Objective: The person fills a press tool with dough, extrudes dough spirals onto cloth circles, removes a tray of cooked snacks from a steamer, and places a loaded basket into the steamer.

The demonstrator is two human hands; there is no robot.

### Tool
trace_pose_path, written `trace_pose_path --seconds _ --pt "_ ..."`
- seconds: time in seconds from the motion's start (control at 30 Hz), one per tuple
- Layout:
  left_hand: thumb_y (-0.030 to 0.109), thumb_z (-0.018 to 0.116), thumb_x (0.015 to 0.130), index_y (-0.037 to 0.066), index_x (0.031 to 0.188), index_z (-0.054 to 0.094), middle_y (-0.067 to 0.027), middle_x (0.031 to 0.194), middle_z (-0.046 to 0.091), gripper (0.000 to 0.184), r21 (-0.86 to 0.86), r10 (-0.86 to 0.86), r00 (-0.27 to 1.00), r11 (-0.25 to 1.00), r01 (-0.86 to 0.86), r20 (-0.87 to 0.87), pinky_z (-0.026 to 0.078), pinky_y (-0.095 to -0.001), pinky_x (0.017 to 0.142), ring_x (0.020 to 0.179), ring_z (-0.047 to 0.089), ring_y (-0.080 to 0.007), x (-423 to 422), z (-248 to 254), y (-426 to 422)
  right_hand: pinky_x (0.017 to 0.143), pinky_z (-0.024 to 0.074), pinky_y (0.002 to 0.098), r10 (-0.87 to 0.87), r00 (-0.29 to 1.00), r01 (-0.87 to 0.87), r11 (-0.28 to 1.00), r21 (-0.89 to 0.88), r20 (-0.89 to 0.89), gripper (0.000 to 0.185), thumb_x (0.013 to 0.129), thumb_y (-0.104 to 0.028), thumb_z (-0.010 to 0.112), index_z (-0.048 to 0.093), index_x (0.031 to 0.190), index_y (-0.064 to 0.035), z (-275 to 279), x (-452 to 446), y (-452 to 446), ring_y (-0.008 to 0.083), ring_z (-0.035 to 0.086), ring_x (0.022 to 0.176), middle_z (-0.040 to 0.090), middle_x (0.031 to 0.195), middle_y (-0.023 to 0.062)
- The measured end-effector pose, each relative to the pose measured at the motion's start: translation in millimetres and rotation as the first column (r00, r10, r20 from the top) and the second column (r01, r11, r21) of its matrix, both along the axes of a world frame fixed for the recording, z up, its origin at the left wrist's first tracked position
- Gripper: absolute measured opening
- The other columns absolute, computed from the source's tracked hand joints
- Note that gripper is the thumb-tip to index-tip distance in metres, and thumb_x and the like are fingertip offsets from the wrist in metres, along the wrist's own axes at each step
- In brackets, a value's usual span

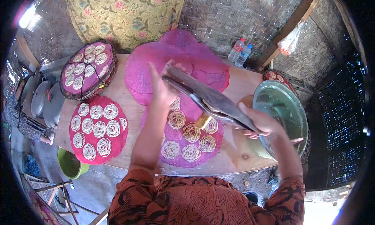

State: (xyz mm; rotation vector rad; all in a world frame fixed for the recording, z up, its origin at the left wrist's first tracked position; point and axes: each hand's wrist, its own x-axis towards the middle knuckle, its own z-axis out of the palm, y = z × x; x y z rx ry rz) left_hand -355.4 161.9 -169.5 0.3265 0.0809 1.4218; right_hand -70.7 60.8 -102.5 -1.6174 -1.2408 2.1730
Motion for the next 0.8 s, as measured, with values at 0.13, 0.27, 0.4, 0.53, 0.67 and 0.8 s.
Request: trace_pose_path --seconds 0.13,0.27,0.4,0.53,0.67,0.8 --pt "0.042 0.06 0.084 -0.001 0.127 0.036 -0.0188 0.132 0.041 0.065 0.711 0.833 -0.035 0.493 0.501 -0.553 0.033 -0.0361 0.103 0.119 0.044 -0.0302 -15 -24 -67 0.037 0.0331 0.0275 0.034 0.985 -0.084 0.953 0.292 0.171 0.066 0.09 -0.06 0.03 0.061 0.08 -0.0034 63 -9 -47 0.0121 0.044 0.04 0.048 0.052 0.0027" --pt "0.039 0.06 0.083 0.0 0.124 0.04 -0.0181 0.128 0.044 0.06 0.258 0.206 0.158 0.695 0.671 -0.966 0.035 -0.0368 0.1 0.116 0.046 -0.0289 27 -58 -165 0.045 0.0407 0.0354 -0.157 0.78 -0.528 0.353 0.772 0.605 0.048 0.091 -0.042 0.047 0.059 0.07 0.0 45 -38 -94 0.0228 0.052 0.043 0.054 0.052 0.0119" --pt "0.035 0.06 0.083 0.001 0.122 0.043 -0.0175 0.125 0.047 0.054 0.165 0.041 0.175 0.587 0.792 -0.984 0.037 -0.0374 0.097 0.113 0.048 -0.0277 48 -62 -221 0.056 0.0445 0.0456 -0.041 0.735 -0.651 0.239 0.721 0.677 0.041 0.09 -0.034 0.049 0.058 0.065 -0.002 -3 -15 -92 0.0372 0.058 0.06 0.057 0.063 0.0191" --pt "0.032 0.061 0.083 0.003 0.119 0.047 -0.0168 0.121 0.05 0.049 0.168 0.077 0.149 0.478 0.862 -0.986 0.039 -0.038 0.095 0.111 0.05 -0.0265 64 -42 -222 0.066 0.0452 0.0434 0.018 0.919 -0.385 0.268 0.883 0.395 0.032 0.091 -0.031 0.045 0.057 0.093 -0.0012 -43 -9 -80 0.0337 0.06 0.072 0.059 0.076 0.0207" --pt "0.029 0.061 0.083 0.004 0.116 0.051 -0.0161 0.118 0.053 0.043 0.202 0.207 0.133 0.358 0.912 -0.969 0.041 -0.0386 0.092 0.108 0.052 -0.0252 59 12 -195 0.075 0.0483 0.0417 0.212 0.852 -0.377 -0.386 0.842 0.479 0.048 0.089 -0.033 0.048 0.04 0.129 -0.0073 54 -65 -103 0.0329 0.06 0.089 0.053 0.109 0.0162" --pt "0.026 0.061 0.082 0.005 0.114 0.054 -0.0154 0.114 0.056 0.038 0.225 0.317 0.133 0.273 0.935 -0.939 0.043 -0.0392 0.089 0.105 0.054 -0.024 83 65 -172 0.068 0.0518 0.0396 0.426 0.761 -0.403 -0.279 0.872 0.488 0.057 0.085 -0.023 0.055 0.031 0.135 -0.0098 121 -76 -138 0.0327 0.061 0.09 0.05 0.119 0.0169"
